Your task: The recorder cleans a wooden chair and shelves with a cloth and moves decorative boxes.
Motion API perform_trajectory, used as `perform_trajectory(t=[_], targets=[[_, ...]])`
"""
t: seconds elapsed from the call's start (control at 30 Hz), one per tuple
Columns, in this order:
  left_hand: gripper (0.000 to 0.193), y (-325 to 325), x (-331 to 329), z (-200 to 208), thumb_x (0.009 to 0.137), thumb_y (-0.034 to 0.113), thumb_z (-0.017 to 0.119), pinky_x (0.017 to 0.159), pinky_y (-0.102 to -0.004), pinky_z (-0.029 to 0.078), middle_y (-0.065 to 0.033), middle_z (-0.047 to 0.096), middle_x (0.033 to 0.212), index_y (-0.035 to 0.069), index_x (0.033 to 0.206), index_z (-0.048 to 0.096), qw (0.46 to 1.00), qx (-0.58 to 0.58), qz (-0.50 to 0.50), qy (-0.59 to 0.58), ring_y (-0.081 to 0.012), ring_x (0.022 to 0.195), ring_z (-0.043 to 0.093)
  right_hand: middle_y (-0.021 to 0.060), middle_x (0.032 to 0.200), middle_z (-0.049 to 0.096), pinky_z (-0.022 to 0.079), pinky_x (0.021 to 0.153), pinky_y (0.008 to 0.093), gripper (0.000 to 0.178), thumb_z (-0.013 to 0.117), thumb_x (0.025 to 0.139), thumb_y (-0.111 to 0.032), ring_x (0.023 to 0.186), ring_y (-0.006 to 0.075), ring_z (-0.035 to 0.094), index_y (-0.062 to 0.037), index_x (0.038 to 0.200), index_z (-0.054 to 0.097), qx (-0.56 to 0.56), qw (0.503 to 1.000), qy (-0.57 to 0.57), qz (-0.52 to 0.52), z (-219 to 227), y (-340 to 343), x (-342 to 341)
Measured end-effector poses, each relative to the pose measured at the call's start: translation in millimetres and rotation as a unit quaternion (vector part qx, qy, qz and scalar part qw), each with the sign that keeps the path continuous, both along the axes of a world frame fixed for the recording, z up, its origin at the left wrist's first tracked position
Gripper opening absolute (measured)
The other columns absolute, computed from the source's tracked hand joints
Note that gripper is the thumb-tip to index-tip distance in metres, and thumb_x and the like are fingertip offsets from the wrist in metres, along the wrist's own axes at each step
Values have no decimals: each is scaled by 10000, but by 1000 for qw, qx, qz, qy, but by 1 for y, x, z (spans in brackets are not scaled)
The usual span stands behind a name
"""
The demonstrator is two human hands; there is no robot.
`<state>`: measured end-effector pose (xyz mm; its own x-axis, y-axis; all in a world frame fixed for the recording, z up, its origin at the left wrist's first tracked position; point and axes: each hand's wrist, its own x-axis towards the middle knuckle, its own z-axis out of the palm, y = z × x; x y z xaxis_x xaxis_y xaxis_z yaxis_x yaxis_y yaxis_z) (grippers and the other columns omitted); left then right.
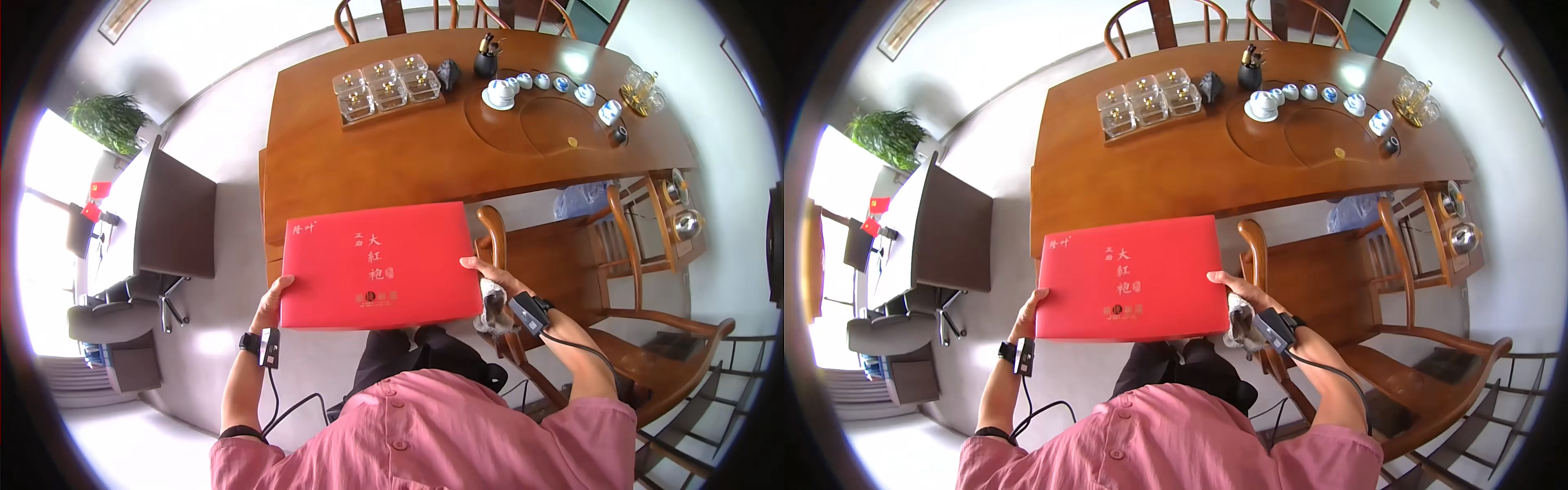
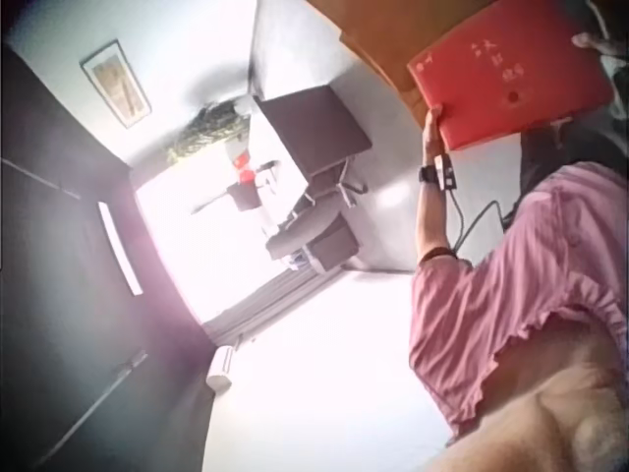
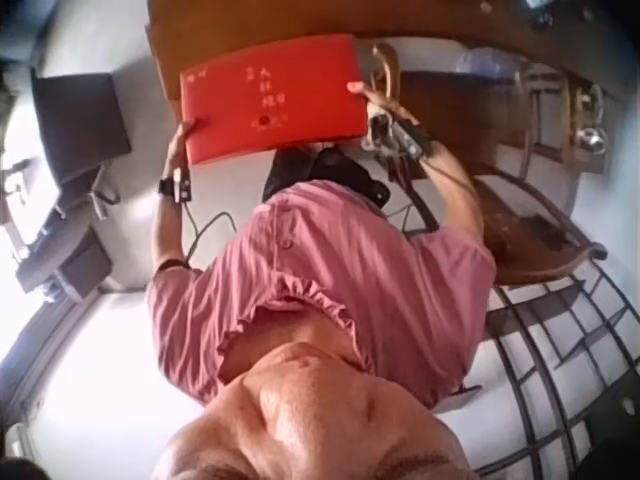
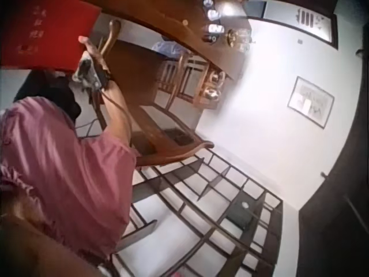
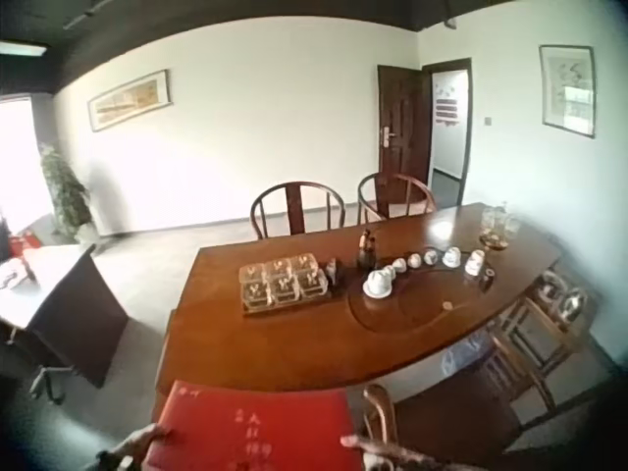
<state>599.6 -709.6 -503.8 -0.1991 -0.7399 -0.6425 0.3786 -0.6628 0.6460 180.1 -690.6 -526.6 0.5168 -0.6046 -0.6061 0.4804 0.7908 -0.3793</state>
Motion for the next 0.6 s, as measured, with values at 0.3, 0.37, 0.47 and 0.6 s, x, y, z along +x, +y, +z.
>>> perform_trajectory(t=[0.3,0.37,0.47,0.6], targets=[[497,-44,60,-22,798,298,643,828,-365,514,-135,593,1075,11,1172,487,1000,-5,-4,-3,-245,932,608,127,1252,512,405,948,293,642,655,795,-353,1097,189,528,10,1274,428,-79,997,-27,4,-55,-45,50],[505,-48,67,-24,800,309,642,828,-361,512,-133,590,1080,14,1177,483,1000,-24,-8,2,-244,938,606,111,1199,552,435,893,283,628,667,779,-364,1027,166,559,-5,1251,461,-80,996,24,-13,-51,-53,63],[545,-47,77,-23,793,350,654,837,-354,502,-128,579,1094,21,1189,474,998,-60,20,-8,-241,963,592,98,1186,563,449,878,273,560,645,805,-329,1014,160,569,-31,1248,476,-44,997,57,0,-20,-68,75],[583,-57,93,-34,765,359,684,844,-364,496,-129,570,1095,26,1194,471,995,-63,71,1,-239,975,578,95,1196,565,439,914,273,435,615,845,-230,1057,153,558,-83,1242,510,-220,963,150,29,9,-80,90]])
